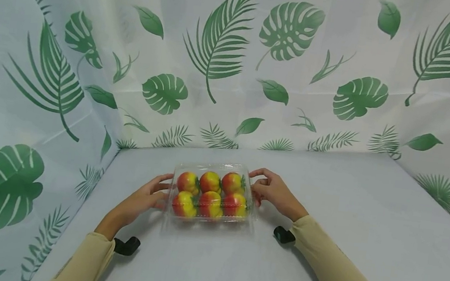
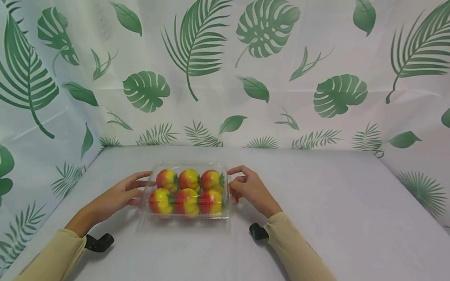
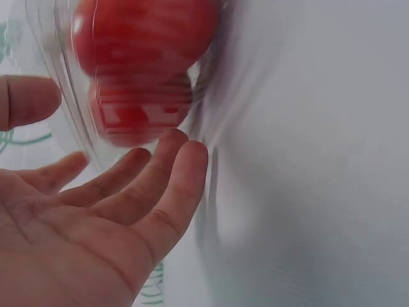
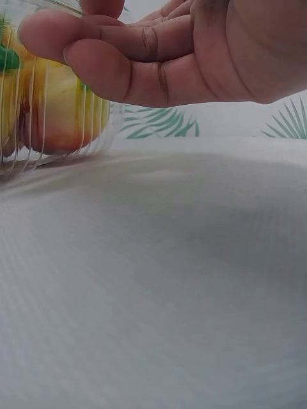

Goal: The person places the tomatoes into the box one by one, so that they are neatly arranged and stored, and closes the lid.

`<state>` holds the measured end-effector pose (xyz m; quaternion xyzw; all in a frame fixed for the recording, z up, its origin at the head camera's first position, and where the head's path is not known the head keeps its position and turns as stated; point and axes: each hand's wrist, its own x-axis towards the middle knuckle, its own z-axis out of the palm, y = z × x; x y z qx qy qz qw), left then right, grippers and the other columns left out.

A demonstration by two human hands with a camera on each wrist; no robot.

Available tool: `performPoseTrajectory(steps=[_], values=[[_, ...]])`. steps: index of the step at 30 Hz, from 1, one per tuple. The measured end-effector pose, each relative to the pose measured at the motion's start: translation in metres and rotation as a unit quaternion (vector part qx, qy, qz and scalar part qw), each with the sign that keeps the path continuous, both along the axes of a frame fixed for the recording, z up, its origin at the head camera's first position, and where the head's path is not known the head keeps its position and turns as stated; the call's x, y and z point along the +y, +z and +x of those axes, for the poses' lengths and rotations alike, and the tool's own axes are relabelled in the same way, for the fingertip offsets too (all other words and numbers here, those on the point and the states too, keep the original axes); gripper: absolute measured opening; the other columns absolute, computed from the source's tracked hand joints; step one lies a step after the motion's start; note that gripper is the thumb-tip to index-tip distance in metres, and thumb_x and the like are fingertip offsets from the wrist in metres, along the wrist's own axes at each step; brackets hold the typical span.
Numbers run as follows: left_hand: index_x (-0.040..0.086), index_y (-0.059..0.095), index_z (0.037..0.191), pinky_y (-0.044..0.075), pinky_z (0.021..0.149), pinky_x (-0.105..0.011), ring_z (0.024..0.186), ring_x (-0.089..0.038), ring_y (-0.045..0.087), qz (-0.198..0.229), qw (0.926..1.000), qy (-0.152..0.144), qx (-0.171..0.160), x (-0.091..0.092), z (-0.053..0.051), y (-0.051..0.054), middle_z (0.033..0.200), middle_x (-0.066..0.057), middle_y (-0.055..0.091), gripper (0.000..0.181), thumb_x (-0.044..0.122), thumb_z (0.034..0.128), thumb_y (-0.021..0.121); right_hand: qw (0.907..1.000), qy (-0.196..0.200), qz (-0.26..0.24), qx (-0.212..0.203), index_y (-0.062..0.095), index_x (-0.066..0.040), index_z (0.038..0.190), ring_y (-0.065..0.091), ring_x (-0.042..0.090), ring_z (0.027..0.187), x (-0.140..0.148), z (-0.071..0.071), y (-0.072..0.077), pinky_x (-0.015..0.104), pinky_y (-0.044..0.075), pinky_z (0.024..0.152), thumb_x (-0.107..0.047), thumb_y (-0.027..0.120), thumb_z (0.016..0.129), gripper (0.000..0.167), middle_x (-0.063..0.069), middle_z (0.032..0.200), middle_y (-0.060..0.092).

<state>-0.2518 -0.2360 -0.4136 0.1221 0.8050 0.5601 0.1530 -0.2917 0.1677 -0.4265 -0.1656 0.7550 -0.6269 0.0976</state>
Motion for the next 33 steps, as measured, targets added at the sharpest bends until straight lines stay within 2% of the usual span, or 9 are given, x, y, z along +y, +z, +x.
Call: performPoseTrajectory(steps=[3, 8, 13, 18, 22, 24, 27, 30, 33], values=[[0.016, 0.027, 0.171, 0.057, 0.102, -0.044, 0.138, -0.040, 0.053, 0.004, 1.0000, 0.003, -0.007, 0.001, 0.010, -0.002, 0.166, -0.025, 0.037, 0.069, 0.021, 0.1087, 0.056, 1.0000, -0.004, 0.003, -0.003, 0.051, 0.006, 0.140, 0.059, 0.024, 0.060, 0.000, 0.001, -0.001, 0.034, 0.057, 0.063, -0.006, 0.062, 0.103, 0.040, 0.009, 0.074, 0.059], [0.017, 0.020, 0.173, 0.056, 0.104, -0.045, 0.142, -0.039, 0.051, 0.012, 0.9998, -0.010, -0.014, 0.001, 0.025, -0.003, 0.169, -0.025, 0.032, 0.077, 0.026, 0.1084, 0.061, 1.0000, -0.004, 0.004, -0.004, 0.050, 0.007, 0.141, 0.059, 0.025, 0.060, 0.001, 0.002, -0.002, 0.035, 0.058, 0.064, -0.007, 0.063, 0.103, 0.042, 0.010, 0.074, 0.058], [0.018, 0.014, 0.173, 0.055, 0.105, -0.048, 0.139, -0.038, 0.052, 0.017, 0.9993, -0.023, -0.022, 0.001, 0.038, -0.003, 0.169, -0.026, 0.028, 0.080, 0.021, 0.1065, 0.058, 1.0000, -0.003, 0.000, -0.007, 0.051, 0.007, 0.140, 0.059, 0.024, 0.059, 0.000, 0.004, -0.002, 0.034, 0.057, 0.062, -0.007, 0.062, 0.104, 0.041, 0.010, 0.074, 0.058], [0.017, 0.011, 0.173, 0.055, 0.104, -0.048, 0.123, -0.032, 0.062, 0.013, 0.9993, -0.002, -0.034, 0.006, 0.047, -0.004, 0.165, -0.027, 0.035, 0.083, 0.018, 0.1053, 0.059, 1.0000, -0.004, 0.004, -0.008, 0.051, 0.007, 0.139, 0.058, 0.023, 0.059, -0.001, 0.005, -0.003, 0.033, 0.057, 0.062, -0.006, 0.060, 0.104, 0.039, 0.011, 0.075, 0.058], [0.007, 0.014, 0.171, 0.058, 0.098, -0.045, 0.112, -0.030, 0.069, 0.010, 0.9986, 0.018, -0.049, 0.008, 0.050, -0.003, 0.150, -0.026, 0.050, 0.080, 0.018, 0.1052, 0.059, 0.9999, -0.005, 0.009, -0.005, 0.051, 0.006, 0.140, 0.059, 0.024, 0.059, -0.002, 0.004, -0.002, 0.033, 0.058, 0.062, -0.007, 0.061, 0.104, 0.040, 0.010, 0.075, 0.059], [-0.002, 0.017, 0.168, 0.060, 0.093, -0.043, 0.107, -0.029, 0.070, 0.010, 0.9984, 0.015, -0.053, 0.008, 0.051, -0.002, 0.136, -0.024, 0.059, 0.076, 0.018, 0.1057, 0.056, 0.9999, -0.006, 0.011, -0.005, 0.050, 0.006, 0.140, 0.060, 0.024, 0.060, -0.003, 0.004, -0.002, 0.033, 0.058, 0.062, -0.008, 0.062, 0.104, 0.040, 0.010, 0.075, 0.058], [-0.009, 0.027, 0.162, 0.061, 0.087, -0.039, 0.100, -0.026, 0.071, 0.012, 0.9979, 0.016, -0.062, 0.009, 0.054, 0.001, 0.117, -0.017, 0.069, 0.068, 0.018, 0.1062, 0.054, 0.9999, -0.004, 0.013, -0.003, 0.050, 0.005, 0.141, 0.060, 0.024, 0.060, -0.003, 0.003, -0.001, 0.033, 0.058, 0.062, -0.008, 0.063, 0.104, 0.041, 0.010, 0.074, 0.058], [-0.010, 0.030, 0.159, 0.061, 0.080, -0.036, 0.090, -0.023, 0.071, 0.027, 0.9965, 0.022, -0.076, 0.013, 0.057, 0.005, 0.101, -0.013, 0.073, 0.064, 0.017, 0.1066, 0.054, 0.9999, -0.005, 0.013, -0.002, 0.051, 0.005, 0.140, 0.059, 0.024, 0.060, -0.003, 0.003, 0.000, 0.032, 0.058, 0.062, -0.008, 0.062, 0.105, 0.039, 0.010, 0.074, 0.057], [-0.008, 0.029, 0.159, 0.061, 0.075, -0.035, 0.081, -0.021, 0.069, 0.048, 0.9941, 0.033, -0.092, 0.017, 0.060, 0.007, 0.091, -0.010, 0.071, 0.062, 0.015, 0.1062, 0.054, 0.9999, -0.005, 0.014, -0.003, 0.051, 0.005, 0.139, 0.060, 0.023, 0.061, -0.004, 0.003, 0.001, 0.031, 0.058, 0.063, -0.008, 0.061, 0.105, 0.038, 0.010, 0.075, 0.058]])
